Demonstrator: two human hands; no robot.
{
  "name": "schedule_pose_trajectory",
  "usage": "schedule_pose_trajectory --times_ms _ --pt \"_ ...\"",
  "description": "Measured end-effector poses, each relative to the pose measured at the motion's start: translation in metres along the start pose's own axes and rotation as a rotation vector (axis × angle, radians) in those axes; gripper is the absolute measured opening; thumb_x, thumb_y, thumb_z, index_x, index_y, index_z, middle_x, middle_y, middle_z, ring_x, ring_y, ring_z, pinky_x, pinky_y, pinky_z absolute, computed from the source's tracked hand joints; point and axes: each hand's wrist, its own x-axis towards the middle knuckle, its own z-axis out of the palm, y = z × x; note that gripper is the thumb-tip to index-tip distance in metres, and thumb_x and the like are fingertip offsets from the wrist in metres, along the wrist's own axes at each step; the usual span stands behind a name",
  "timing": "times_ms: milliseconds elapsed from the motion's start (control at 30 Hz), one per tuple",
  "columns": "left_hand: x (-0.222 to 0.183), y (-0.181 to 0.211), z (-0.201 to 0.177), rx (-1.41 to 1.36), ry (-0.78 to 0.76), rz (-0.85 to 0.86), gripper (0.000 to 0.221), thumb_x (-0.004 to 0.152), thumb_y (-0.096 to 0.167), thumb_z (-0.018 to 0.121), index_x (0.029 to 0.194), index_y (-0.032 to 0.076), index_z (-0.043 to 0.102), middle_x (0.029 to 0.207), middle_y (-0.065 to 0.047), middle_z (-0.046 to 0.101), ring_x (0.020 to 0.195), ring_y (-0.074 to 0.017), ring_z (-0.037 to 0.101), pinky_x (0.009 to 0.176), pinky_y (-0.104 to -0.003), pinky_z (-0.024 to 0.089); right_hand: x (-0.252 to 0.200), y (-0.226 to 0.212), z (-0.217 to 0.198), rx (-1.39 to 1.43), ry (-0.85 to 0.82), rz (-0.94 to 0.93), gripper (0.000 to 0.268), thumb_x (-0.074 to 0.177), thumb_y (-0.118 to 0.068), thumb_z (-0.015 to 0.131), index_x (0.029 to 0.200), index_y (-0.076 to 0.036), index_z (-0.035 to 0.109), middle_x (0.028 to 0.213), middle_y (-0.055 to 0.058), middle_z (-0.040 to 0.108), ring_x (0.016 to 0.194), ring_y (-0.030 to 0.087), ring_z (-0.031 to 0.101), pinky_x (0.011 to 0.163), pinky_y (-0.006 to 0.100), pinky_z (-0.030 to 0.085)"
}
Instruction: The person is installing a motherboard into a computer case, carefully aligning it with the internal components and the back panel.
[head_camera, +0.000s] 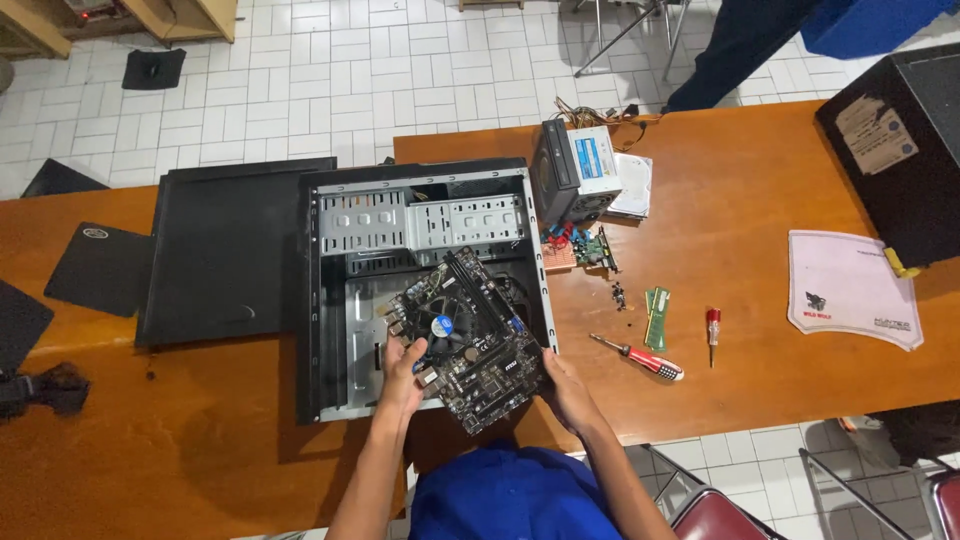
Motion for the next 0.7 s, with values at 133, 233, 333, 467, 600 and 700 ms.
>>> schedule_pose_trajectory --times_ms 133,233,333,467,600,700 --pt "-0.020 0.022 0.026 0.045 0.056 -0.019 0.071 0.080 0.013 0.085 0.142 0.009 0.051 0.132 -0.014 0.061 0.108 -0.0306 0.063 0.087 -0.053 0.057 0.014 0.018 -0.018 0.011 -0.012 -0.013 0.051 0.107 -0.039 0.044 0.144 -0.007 0.060 0.145 0.021 0.058 0.133 0.036 0.055 0.108 0.057 0.044" --pt "-0.032 0.034 0.036 0.081 0.082 -0.017 0.071 0.079 0.013 0.084 0.141 0.008 0.051 0.129 -0.014 0.060 0.108 -0.0300 0.062 0.087 -0.050 0.058 0.046 0.056 -0.065 -0.016 -0.028 -0.026 0.051 0.108 -0.039 0.045 0.145 -0.007 0.059 0.147 0.020 0.057 0.132 0.034 0.056 0.107 0.055 0.045" --pt "-0.042 0.088 0.105 0.105 0.106 -0.040 0.072 0.079 0.016 0.086 0.141 0.008 0.051 0.134 -0.016 0.059 0.111 -0.0319 0.062 0.087 -0.052 0.058 0.049 0.046 -0.068 -0.067 -0.031 -0.028 0.052 0.109 -0.039 0.044 0.145 -0.005 0.059 0.147 0.022 0.056 0.130 0.035 0.057 0.106 0.054 0.047" --pt "-0.055 0.111 0.134 0.143 0.145 -0.130 0.084 0.078 0.031 0.085 0.141 0.008 0.035 0.139 -0.020 0.036 0.124 -0.0331 0.044 0.098 -0.051 0.043 0.014 -0.041 -0.051 -0.126 0.129 -0.228 0.035 0.102 -0.034 0.059 0.121 -0.007 0.067 0.109 0.010 0.069 0.096 0.019 0.065 0.081 0.035 0.056" --pt "-0.068 0.102 0.110 0.072 0.193 -0.161 0.063 0.082 0.030 0.084 0.130 0.013 0.047 0.118 -0.016 0.051 0.098 -0.0314 0.063 0.077 -0.049 0.059 0.048 -0.064 -0.136 -0.173 0.576 -0.452 0.018 0.095 -0.023 0.076 0.100 -0.007 0.069 0.086 0.008 0.066 0.070 0.018 0.063 0.057 0.026 0.053" --pt "-0.034 0.061 0.059 0.074 0.229 -0.188 0.068 0.081 0.035 0.085 0.135 0.018 0.047 0.121 -0.017 0.054 0.100 -0.0332 0.064 0.078 -0.049 0.060 0.109 -0.020 -0.252 -0.719 0.990 -0.381 0.025 0.079 -0.033 0.088 0.097 -0.021 0.077 0.084 0.000 0.072 0.083 0.018 0.069 0.072 0.032 0.050"
